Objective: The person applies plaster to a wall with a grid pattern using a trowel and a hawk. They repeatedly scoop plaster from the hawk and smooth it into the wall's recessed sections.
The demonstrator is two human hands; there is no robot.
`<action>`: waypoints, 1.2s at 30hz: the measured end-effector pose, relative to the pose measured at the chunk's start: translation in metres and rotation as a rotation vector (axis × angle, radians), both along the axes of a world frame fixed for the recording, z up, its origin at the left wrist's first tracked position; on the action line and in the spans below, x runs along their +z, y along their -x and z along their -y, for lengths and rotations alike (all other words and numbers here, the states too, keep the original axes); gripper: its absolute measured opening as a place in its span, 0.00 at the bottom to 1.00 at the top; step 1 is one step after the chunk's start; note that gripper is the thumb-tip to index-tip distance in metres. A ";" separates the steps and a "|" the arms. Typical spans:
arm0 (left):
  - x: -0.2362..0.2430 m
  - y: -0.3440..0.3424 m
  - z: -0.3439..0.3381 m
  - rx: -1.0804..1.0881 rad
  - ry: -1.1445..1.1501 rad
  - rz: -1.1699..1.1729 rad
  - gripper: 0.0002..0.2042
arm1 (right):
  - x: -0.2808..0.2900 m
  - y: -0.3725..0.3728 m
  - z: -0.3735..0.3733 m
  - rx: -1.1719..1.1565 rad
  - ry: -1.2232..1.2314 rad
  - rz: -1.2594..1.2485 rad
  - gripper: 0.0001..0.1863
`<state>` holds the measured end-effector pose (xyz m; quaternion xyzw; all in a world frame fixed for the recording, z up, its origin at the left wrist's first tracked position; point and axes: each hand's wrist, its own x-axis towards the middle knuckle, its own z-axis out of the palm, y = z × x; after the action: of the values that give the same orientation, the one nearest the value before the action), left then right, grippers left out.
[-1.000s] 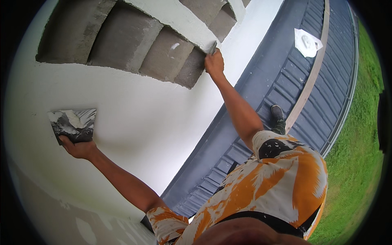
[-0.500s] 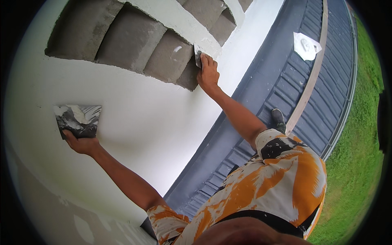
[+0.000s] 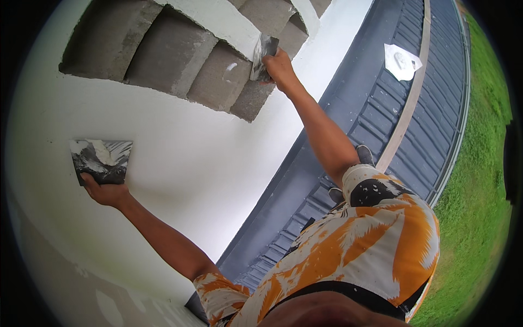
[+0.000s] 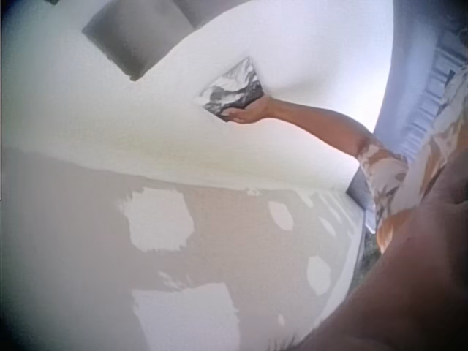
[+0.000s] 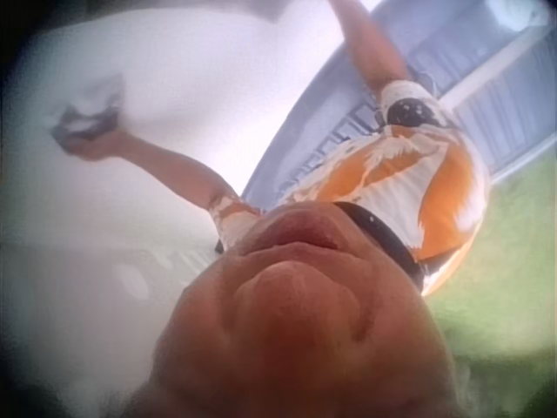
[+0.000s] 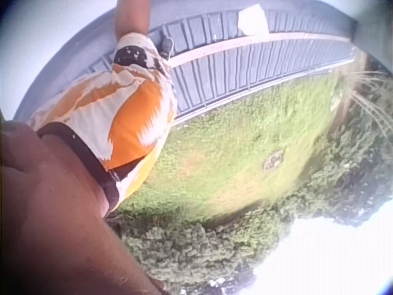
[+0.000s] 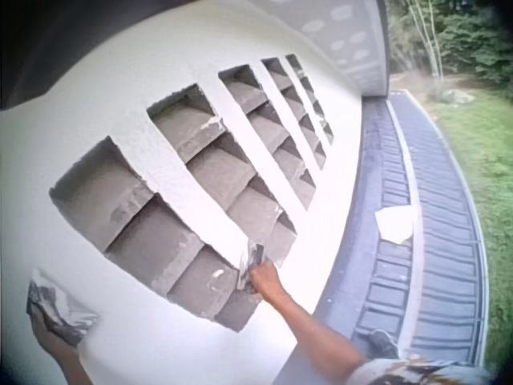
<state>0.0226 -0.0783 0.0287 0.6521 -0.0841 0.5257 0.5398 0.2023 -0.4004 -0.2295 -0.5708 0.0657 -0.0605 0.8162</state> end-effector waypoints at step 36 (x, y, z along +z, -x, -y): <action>0.004 -0.002 -0.011 0.030 0.124 0.000 0.23 | 0.075 -0.018 0.041 -0.443 0.748 1.060 0.25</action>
<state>0.0250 -0.0675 0.0323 0.6184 -0.0416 0.5380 0.5713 0.2201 -0.4415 -0.1546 -0.6807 -0.2530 -0.5158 0.4546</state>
